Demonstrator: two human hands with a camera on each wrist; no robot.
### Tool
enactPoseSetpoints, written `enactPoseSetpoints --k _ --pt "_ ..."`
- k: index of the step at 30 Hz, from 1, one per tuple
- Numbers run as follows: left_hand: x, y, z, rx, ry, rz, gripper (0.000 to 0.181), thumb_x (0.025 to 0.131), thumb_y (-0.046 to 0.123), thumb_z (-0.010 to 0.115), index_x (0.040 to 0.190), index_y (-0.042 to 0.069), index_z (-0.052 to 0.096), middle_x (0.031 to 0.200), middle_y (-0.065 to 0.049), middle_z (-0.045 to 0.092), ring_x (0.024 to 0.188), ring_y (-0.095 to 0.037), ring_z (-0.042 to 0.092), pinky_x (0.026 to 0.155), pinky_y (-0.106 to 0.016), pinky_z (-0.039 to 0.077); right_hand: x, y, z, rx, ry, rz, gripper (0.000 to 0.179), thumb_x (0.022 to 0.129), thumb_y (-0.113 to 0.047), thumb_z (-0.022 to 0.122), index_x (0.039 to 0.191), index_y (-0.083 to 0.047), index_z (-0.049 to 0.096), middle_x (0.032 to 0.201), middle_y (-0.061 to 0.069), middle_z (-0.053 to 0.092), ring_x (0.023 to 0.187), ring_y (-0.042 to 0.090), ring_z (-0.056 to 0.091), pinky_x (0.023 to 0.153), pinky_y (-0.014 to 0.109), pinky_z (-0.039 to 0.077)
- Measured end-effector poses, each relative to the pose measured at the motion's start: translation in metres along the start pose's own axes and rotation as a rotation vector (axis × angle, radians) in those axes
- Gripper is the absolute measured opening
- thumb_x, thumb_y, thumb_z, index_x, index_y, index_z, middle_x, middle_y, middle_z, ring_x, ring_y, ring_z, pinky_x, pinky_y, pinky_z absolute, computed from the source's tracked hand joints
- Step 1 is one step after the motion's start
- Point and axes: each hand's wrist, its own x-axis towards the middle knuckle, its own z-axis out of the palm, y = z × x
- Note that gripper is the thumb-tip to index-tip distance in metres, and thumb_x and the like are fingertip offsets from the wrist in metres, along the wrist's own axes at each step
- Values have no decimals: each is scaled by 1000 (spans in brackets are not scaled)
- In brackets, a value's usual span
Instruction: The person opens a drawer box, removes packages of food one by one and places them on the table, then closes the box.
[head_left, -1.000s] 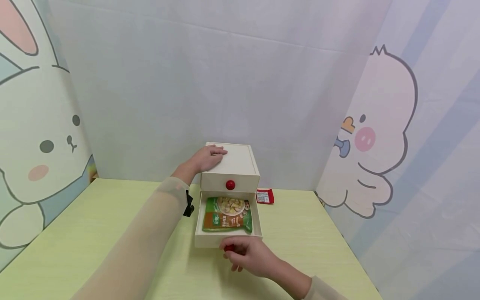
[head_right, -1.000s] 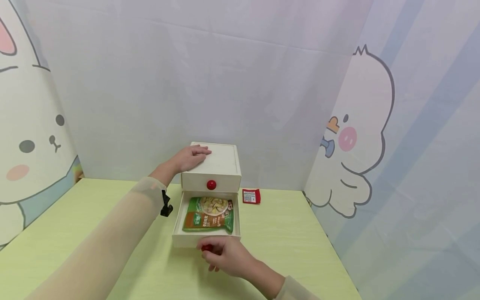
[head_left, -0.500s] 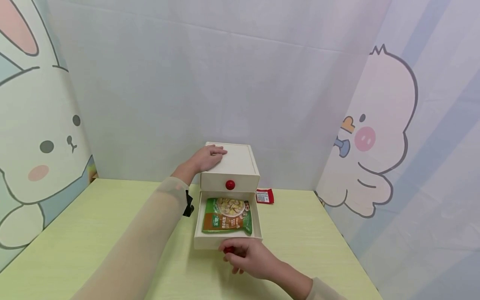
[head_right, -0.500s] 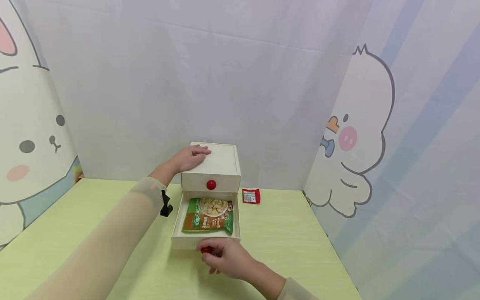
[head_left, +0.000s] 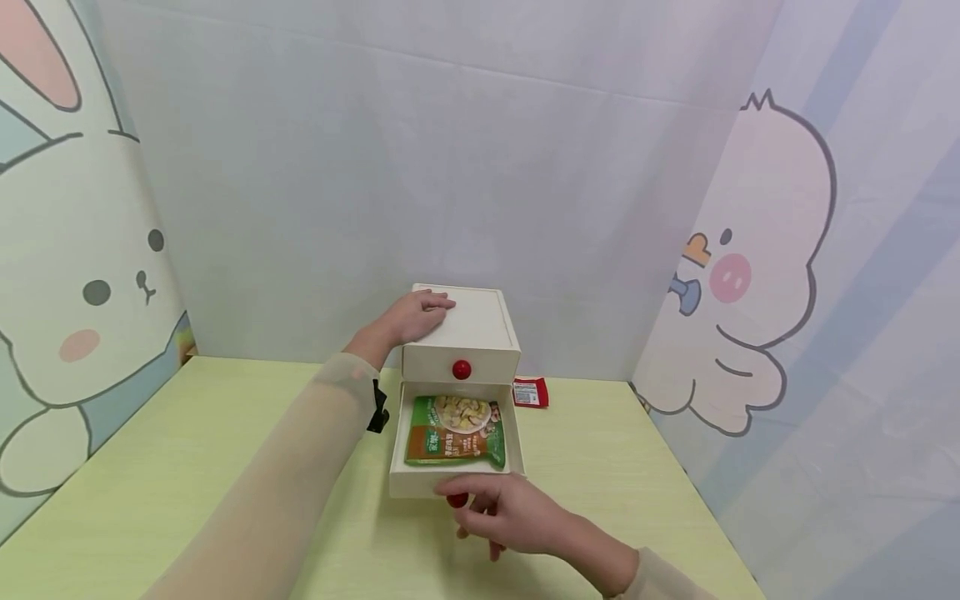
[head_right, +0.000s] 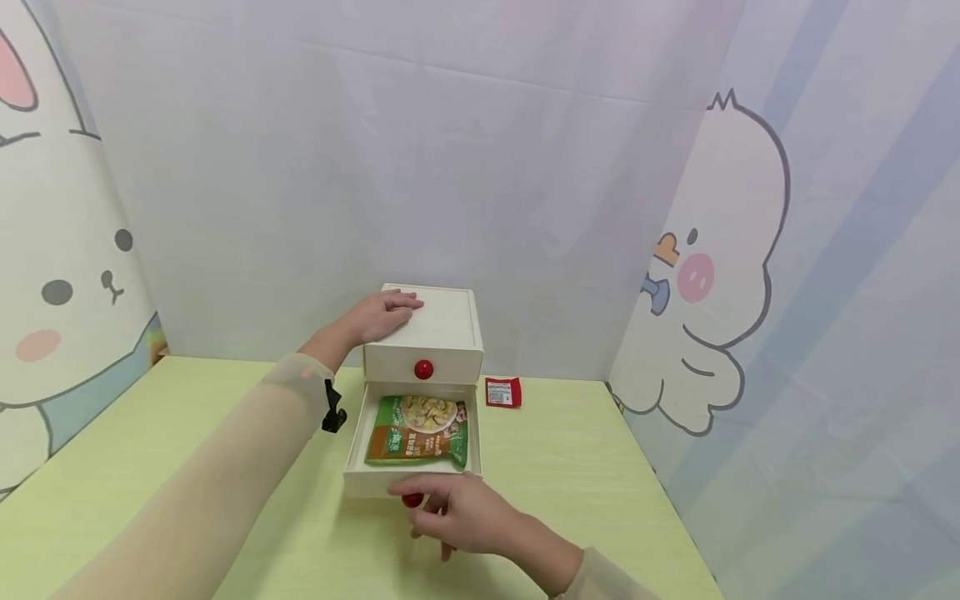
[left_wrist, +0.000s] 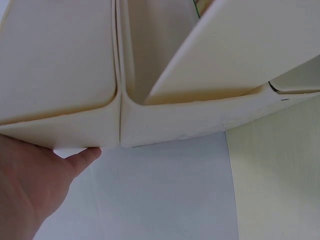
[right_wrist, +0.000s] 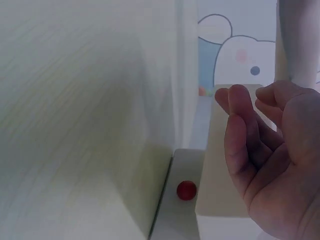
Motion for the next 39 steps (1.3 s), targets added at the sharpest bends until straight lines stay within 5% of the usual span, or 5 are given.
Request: enactPoseSetpoints --k 7,11,20,32,39 --pt "1 0 1 -7 1 1 49 115 29 43 156 13 63 176 -9 44 171 -35 22 139 -56 19 -1 -35 -28 -161 0 -91 25 107 -27 72 131 -24 81 88 -10 78 60 5 69 57 26 61" --pt "1 1 1 2 -4 -2 49 115 30 43 156 14 63 176 -8 44 171 -35 23 139 -56 20 6 -55 -50 -256 62 -129 24 107 -25 72 129 -21 81 89 -1 80 63 13 72 58 26 60" --pt "0 3 3 -7 -1 -13 49 114 31 44 155 16 65 175 -6 46 171 -33 22 140 -56 18 30 -86 -89 -374 114 -114 24 107 -27 73 128 -19 81 87 -6 79 73 19 75 69 28 63" --pt "1 0 5 -24 -16 2 49 116 31 41 158 16 62 177 -6 43 172 -33 19 139 -58 19 81 -79 -108 -650 91 -147 20 108 -28 70 120 -21 84 90 -12 79 71 1 63 68 24 56" --pt "2 -1 5 -41 -8 2 50 115 31 41 157 15 63 176 -6 43 172 -33 18 139 -57 19 100 -73 -107 -848 -41 -96 18 106 -28 74 116 -20 86 102 -8 80 87 4 70 81 27 61"
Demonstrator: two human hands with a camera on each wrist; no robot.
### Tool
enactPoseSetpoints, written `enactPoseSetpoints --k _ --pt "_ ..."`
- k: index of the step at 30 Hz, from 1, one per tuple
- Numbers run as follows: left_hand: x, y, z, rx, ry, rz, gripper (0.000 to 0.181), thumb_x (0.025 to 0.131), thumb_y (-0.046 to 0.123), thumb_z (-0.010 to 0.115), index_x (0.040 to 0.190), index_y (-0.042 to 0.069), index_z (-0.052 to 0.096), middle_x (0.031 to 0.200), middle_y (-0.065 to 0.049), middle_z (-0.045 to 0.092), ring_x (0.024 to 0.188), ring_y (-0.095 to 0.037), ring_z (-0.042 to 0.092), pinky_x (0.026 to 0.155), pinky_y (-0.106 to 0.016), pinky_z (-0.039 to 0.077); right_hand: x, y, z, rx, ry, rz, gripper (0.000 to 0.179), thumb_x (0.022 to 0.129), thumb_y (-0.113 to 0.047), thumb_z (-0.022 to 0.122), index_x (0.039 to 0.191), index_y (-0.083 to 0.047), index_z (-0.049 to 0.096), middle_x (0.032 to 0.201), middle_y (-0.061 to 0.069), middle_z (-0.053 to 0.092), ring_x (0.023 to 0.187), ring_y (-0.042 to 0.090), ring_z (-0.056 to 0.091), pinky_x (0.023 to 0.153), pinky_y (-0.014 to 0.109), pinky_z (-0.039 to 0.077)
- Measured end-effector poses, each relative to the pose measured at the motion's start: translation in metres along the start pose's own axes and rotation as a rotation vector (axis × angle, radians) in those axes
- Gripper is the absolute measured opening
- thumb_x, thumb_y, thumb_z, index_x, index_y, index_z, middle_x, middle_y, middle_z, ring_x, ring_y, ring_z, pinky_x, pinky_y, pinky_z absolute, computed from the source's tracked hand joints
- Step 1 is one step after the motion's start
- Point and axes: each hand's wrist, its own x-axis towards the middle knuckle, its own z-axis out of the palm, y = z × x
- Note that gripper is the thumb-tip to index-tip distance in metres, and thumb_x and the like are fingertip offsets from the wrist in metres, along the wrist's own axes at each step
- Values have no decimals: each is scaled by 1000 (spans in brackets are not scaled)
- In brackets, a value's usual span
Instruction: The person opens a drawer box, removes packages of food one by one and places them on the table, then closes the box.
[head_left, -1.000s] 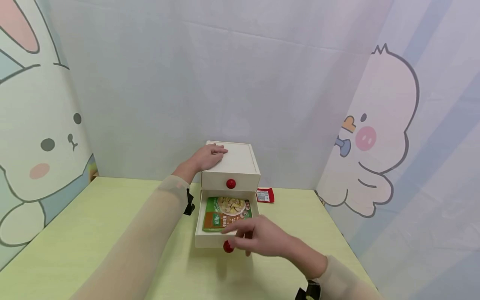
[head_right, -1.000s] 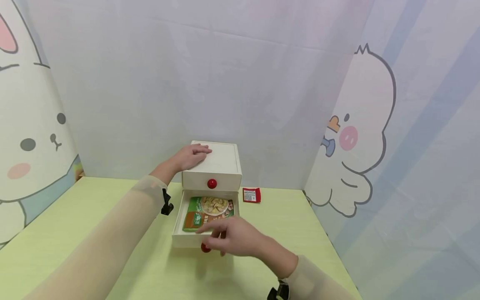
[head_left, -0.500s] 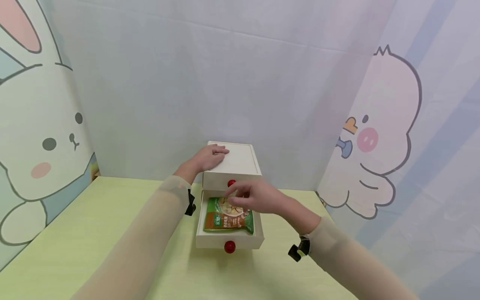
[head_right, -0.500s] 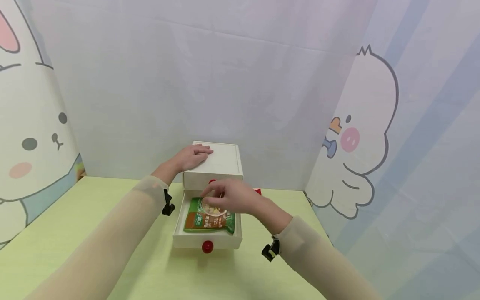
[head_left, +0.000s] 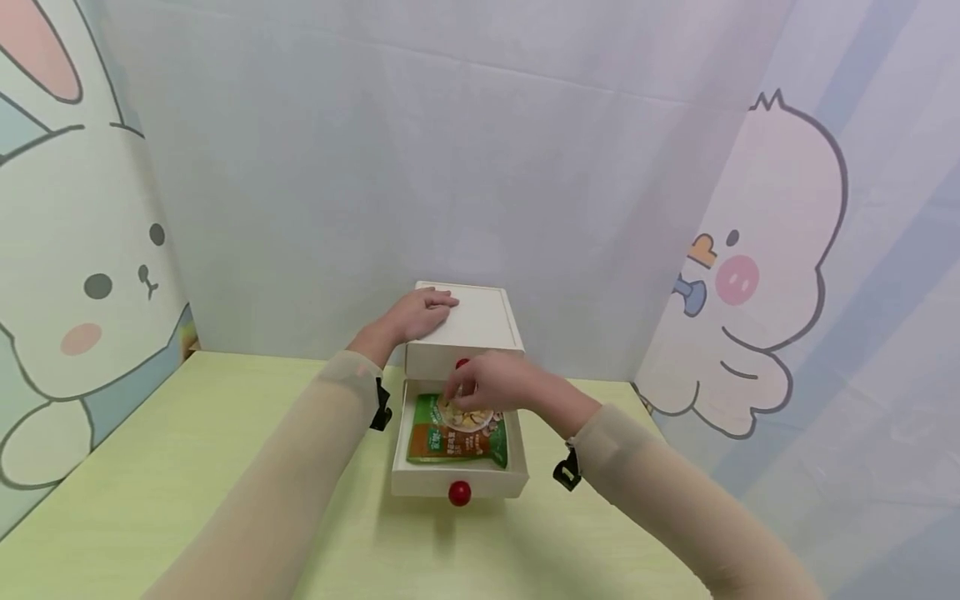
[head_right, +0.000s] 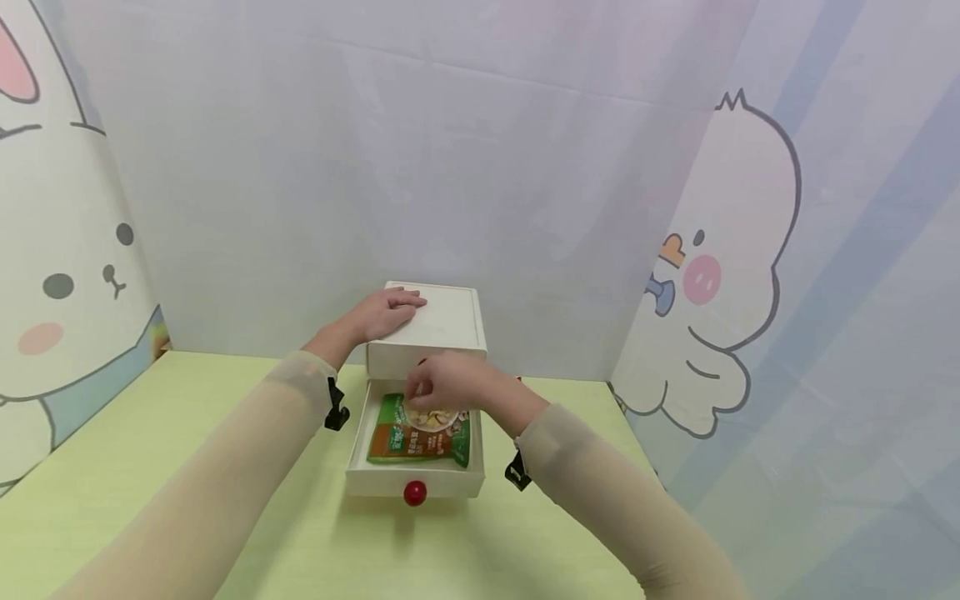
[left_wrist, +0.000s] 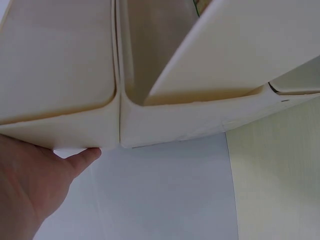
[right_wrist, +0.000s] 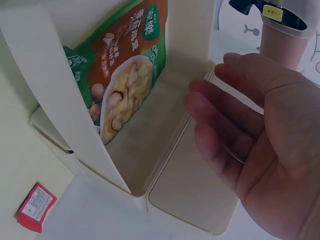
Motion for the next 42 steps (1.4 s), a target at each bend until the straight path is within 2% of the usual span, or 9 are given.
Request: enactPoseSetpoints --k 4,8,12,17,22,26,34,42 --pt "-1 1 0 5 10 -5 49 115 31 43 156 15 64 176 -6 44 172 -32 19 140 -56 19 6 -1 1 -3 -121 11 18 104 -27 78 116 -17 87 100 -7 80 88 8 68 84 28 61" --pt "0 2 0 14 18 -10 49 114 31 43 156 15 65 175 -6 46 171 -33 21 139 -56 19 9 -1 4 -11 -212 65 15 102 -29 80 113 -20 86 98 -8 76 89 10 66 85 29 61" --pt "0 2 0 14 17 -13 49 114 31 42 155 16 65 175 -5 46 171 -33 21 139 -56 19 11 -1 9 -6 -268 119 12 100 -29 83 110 -22 86 96 -9 73 87 10 68 81 28 62" --pt "0 3 0 11 17 -17 49 114 30 43 155 15 65 175 -6 46 171 -33 21 139 -56 19 14 1 19 -13 -314 139 9 95 -29 89 101 -24 85 92 -9 74 81 10 69 77 26 62" --pt "-1 4 0 12 16 -19 49 114 30 43 155 15 65 175 -6 45 171 -34 22 139 -56 20 13 2 27 -47 -346 162 16 89 -32 94 85 -29 79 89 -12 73 86 10 65 84 27 59" --pt "0 5 0 20 15 -17 49 114 30 43 155 15 65 175 -6 45 171 -33 22 140 -55 19 12 2 32 -61 -372 183 21 87 -31 96 81 -27 76 85 -11 72 86 10 63 86 28 59" --pt "-2 6 -2 24 18 -18 48 115 30 44 156 14 64 175 -7 45 171 -34 22 140 -55 18 12 -5 33 -131 -355 143 22 91 -24 93 76 -24 76 78 -11 71 78 10 62 80 24 58" --pt "-2 6 -1 19 16 -13 48 115 30 44 156 14 64 175 -7 45 171 -34 22 140 -56 18 9 -4 28 -172 -336 95 19 96 -18 86 79 -23 78 76 -11 70 71 6 63 72 20 57"
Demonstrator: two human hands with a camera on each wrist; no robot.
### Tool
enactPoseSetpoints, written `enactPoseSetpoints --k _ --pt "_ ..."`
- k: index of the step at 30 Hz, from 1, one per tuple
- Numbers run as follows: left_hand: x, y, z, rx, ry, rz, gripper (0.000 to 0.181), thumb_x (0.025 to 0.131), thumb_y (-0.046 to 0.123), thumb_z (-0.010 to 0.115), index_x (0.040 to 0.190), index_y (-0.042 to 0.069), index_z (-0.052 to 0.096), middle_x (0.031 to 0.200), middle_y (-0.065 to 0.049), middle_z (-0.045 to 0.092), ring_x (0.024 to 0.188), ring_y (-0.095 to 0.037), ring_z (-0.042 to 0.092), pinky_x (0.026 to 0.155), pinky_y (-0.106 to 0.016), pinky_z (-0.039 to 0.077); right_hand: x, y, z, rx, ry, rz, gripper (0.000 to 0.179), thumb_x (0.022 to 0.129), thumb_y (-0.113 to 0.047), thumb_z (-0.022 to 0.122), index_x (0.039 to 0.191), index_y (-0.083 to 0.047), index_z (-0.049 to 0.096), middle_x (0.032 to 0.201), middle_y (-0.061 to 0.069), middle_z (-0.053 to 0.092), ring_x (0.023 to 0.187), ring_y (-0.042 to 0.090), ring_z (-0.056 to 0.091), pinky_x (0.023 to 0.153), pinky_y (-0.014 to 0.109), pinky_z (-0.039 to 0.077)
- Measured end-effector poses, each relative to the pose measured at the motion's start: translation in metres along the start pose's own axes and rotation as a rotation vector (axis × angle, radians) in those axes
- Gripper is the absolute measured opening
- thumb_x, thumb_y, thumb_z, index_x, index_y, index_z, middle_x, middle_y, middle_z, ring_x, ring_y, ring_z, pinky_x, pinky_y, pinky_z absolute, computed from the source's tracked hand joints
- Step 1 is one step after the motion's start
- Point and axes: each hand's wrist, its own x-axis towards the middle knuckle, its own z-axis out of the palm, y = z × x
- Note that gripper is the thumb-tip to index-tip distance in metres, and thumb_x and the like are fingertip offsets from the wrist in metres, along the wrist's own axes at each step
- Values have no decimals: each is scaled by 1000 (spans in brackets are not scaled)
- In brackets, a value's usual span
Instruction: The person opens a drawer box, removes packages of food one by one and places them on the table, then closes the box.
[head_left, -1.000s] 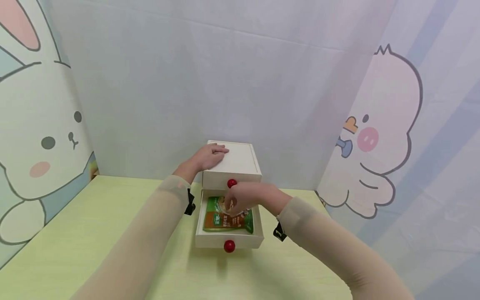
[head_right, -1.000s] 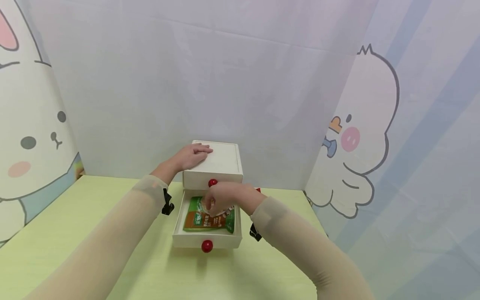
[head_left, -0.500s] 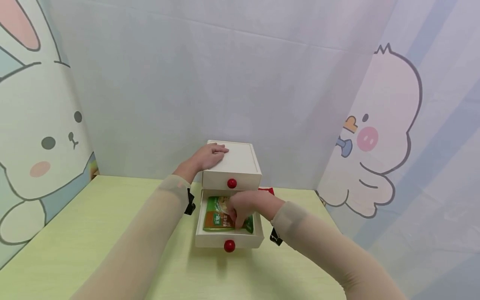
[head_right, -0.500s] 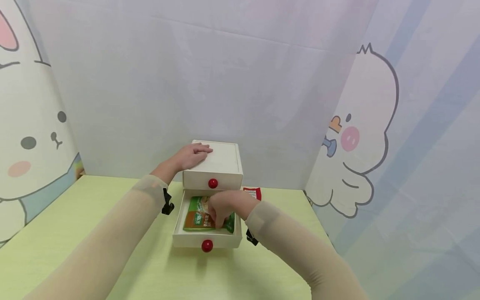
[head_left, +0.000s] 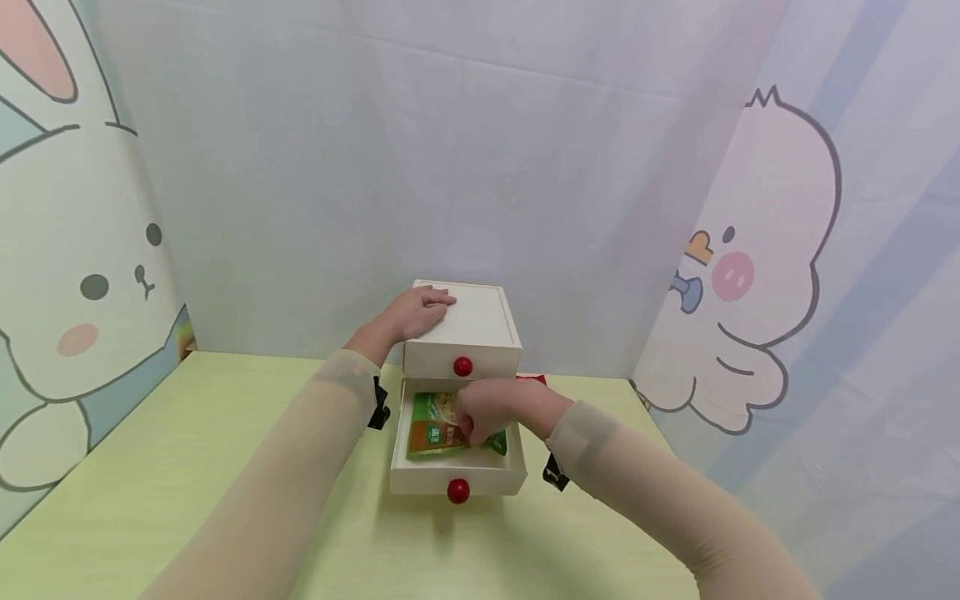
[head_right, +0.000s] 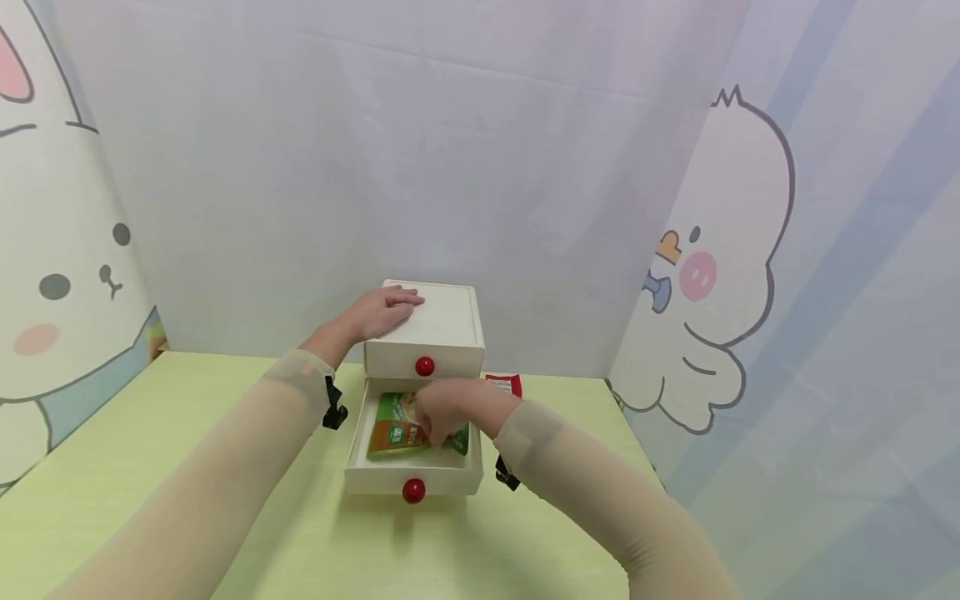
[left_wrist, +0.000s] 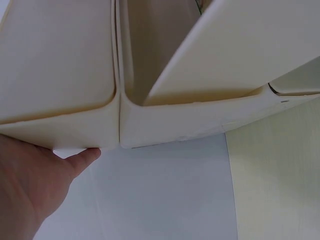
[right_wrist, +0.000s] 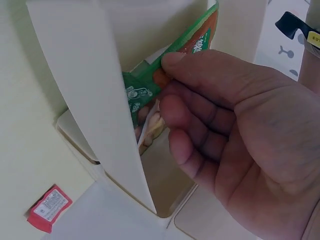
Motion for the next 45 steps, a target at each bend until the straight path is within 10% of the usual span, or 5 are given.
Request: enactPoseSetpoints --k 25,45 --pt "3 -1 3 -12 1 -12 49 114 32 45 155 16 65 175 -6 45 170 -35 25 138 -57 23 -40 25 -6 138 269 -134 16 99 -15 81 89 -21 70 83 -9 66 76 6 59 69 21 51" --pt "-1 1 2 -7 7 -2 48 114 30 46 156 13 64 175 -9 45 169 -37 29 138 -57 23 -98 16 -3 155 329 -188 10 100 -14 80 94 -20 74 87 -11 64 77 4 56 67 20 52"
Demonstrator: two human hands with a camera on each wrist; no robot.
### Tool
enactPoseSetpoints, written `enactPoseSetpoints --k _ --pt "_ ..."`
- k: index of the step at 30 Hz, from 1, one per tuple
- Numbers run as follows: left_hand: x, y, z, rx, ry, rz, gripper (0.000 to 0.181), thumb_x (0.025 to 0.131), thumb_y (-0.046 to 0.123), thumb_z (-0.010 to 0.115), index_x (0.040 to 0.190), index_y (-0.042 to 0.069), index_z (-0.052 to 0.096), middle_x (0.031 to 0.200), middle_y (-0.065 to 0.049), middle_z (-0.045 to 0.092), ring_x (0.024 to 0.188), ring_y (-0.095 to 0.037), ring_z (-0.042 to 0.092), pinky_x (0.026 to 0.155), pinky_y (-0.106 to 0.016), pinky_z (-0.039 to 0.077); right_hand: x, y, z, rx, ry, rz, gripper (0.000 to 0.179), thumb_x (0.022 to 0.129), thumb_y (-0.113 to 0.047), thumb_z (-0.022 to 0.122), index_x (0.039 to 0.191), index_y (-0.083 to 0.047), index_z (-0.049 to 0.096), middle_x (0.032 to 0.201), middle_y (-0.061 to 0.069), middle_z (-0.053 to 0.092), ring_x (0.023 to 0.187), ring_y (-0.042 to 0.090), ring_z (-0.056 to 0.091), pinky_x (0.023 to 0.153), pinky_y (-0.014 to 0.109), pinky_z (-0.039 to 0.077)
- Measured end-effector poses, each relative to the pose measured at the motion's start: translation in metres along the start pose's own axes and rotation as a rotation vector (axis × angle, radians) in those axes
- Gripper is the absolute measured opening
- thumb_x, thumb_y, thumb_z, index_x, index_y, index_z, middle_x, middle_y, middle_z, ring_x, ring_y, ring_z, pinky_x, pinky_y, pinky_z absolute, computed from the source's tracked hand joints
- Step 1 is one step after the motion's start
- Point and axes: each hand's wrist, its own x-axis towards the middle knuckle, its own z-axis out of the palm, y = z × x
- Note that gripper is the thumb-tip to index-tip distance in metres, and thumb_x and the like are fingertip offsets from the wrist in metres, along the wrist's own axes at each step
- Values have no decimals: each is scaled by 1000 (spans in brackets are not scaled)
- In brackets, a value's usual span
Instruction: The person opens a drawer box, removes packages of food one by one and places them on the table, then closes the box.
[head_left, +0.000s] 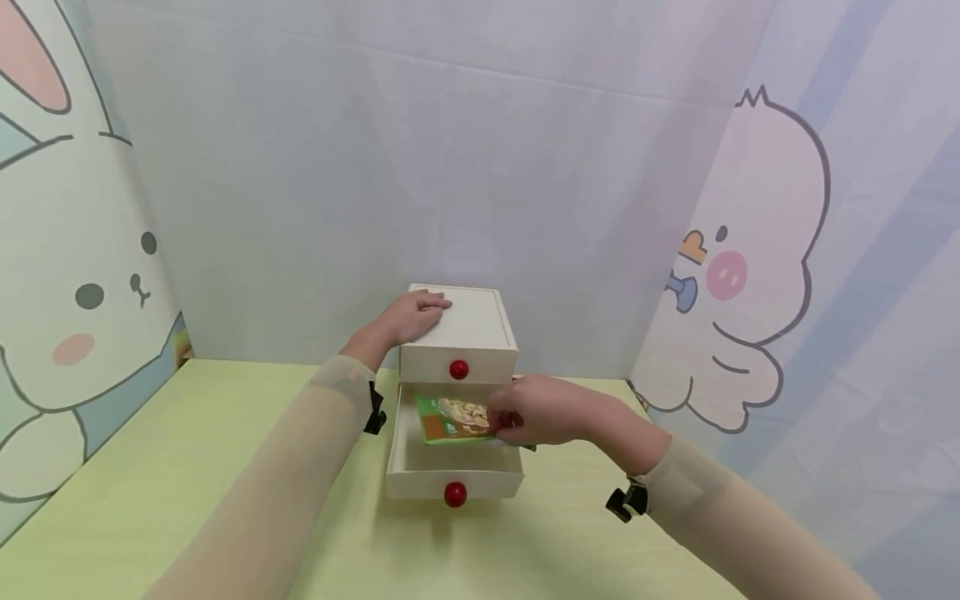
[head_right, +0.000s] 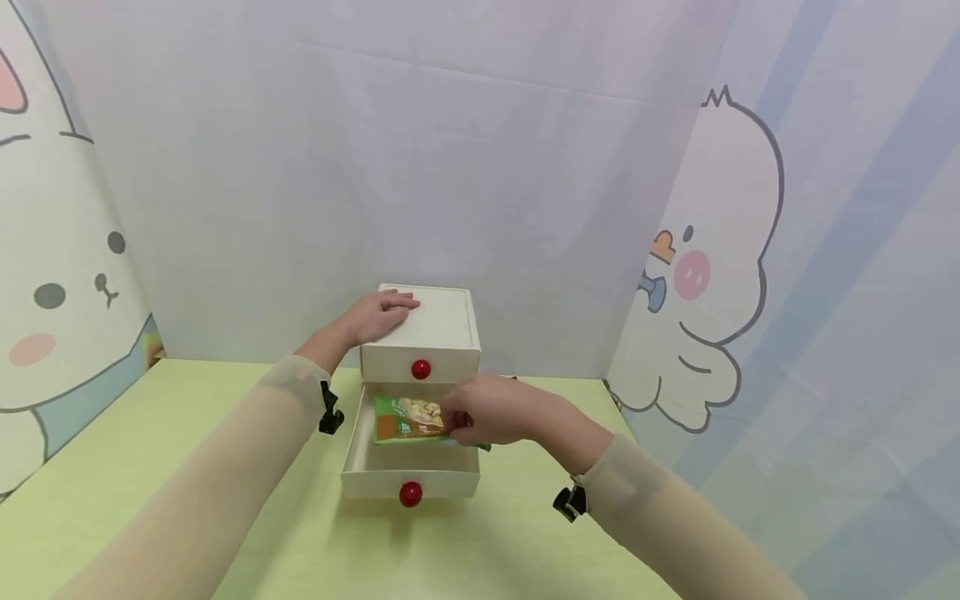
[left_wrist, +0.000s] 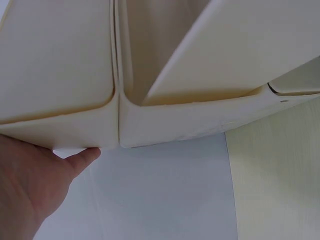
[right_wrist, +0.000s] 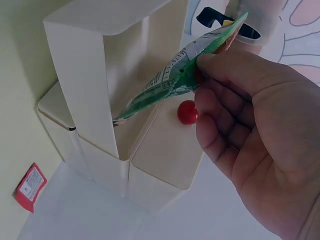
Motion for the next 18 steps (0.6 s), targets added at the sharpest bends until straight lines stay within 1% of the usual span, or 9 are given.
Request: enactPoseSetpoints --k 3,7,13,18 --pt "0 0 1 -3 2 3 48 114 29 46 156 12 64 174 -10 46 169 -37 27 138 -57 22 -9 -1 -1 3 6 11 9 100 -16 80 95 -20 74 87 -13 64 75 1 55 66 19 52" --pt "0 0 -1 0 2 6 48 114 28 46 155 12 64 174 -10 47 169 -37 28 138 -57 22 -20 -1 -3 8 23 0 7 101 -17 80 97 -20 75 88 -14 64 74 -1 55 65 18 52" --pt "1 0 -1 0 3 11 48 114 29 46 155 12 64 174 -10 46 169 -37 27 138 -57 22 -36 -1 -11 -21 85 -30 11 101 -17 81 95 -22 73 87 -15 63 75 -2 54 66 19 52" --pt "1 0 0 0 0 10 48 114 29 46 155 13 64 174 -9 46 169 -37 26 138 -57 21 -49 6 -14 -31 112 -1 13 101 -15 80 93 -22 73 86 -15 61 75 -1 53 66 20 51"
